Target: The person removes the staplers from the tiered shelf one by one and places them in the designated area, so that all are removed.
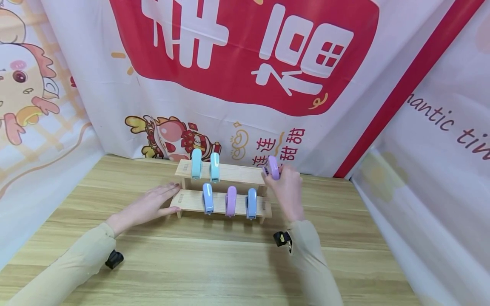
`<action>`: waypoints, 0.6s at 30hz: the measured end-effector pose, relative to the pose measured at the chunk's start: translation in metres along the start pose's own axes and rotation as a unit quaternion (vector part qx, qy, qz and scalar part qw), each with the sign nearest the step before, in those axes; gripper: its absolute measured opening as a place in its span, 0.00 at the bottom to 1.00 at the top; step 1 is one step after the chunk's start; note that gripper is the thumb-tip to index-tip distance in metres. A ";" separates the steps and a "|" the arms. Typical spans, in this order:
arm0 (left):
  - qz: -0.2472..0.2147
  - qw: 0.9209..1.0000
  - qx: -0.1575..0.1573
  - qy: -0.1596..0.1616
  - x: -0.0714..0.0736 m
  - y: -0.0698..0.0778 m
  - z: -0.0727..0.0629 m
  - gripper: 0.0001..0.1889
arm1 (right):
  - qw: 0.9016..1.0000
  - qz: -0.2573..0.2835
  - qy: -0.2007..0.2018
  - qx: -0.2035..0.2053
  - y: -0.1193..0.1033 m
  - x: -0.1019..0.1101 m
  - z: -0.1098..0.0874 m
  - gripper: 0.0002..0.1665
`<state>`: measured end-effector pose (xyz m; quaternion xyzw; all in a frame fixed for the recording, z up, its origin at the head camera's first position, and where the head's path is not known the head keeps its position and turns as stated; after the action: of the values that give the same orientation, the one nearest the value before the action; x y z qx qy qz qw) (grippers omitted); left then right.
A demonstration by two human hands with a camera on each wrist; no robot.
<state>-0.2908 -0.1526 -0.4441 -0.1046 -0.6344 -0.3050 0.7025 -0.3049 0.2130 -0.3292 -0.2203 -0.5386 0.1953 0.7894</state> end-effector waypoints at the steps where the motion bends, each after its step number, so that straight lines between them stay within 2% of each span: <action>1: -0.001 1.000 0.000 0.000 0.000 0.000 0.000 0.42 | 1.000 -0.005 0.002 -0.004 0.004 0.002 0.000 0.26; 4: -0.001 1.000 0.000 0.001 0.000 0.000 0.001 0.42 | 1.000 -0.019 0.018 -0.003 0.015 0.008 0.001 0.26; 10: -0.001 1.000 -0.001 0.002 0.002 0.000 0.001 0.42 | 0.996 -0.049 0.073 0.004 0.038 0.022 0.003 0.16; 18: -0.002 1.000 -0.001 -0.001 0.001 0.001 0.001 0.42 | 0.995 -0.058 0.084 -0.023 0.075 0.030 -0.001 0.15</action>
<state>-0.2909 -0.1514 -0.4424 -0.1040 -0.6349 -0.3073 0.7012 -0.2986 0.2910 -0.3483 -0.2219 -0.4868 0.1178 0.8366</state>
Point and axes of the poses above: each hand's wrist, its own z-axis towards the middle knuckle, its own x-axis out of the back of the hand, y = z × x, the point moved 6 cm from there along z, towards the middle knuckle, and after that the axes turned 3 degrees about -x, right-handed, at the moved point
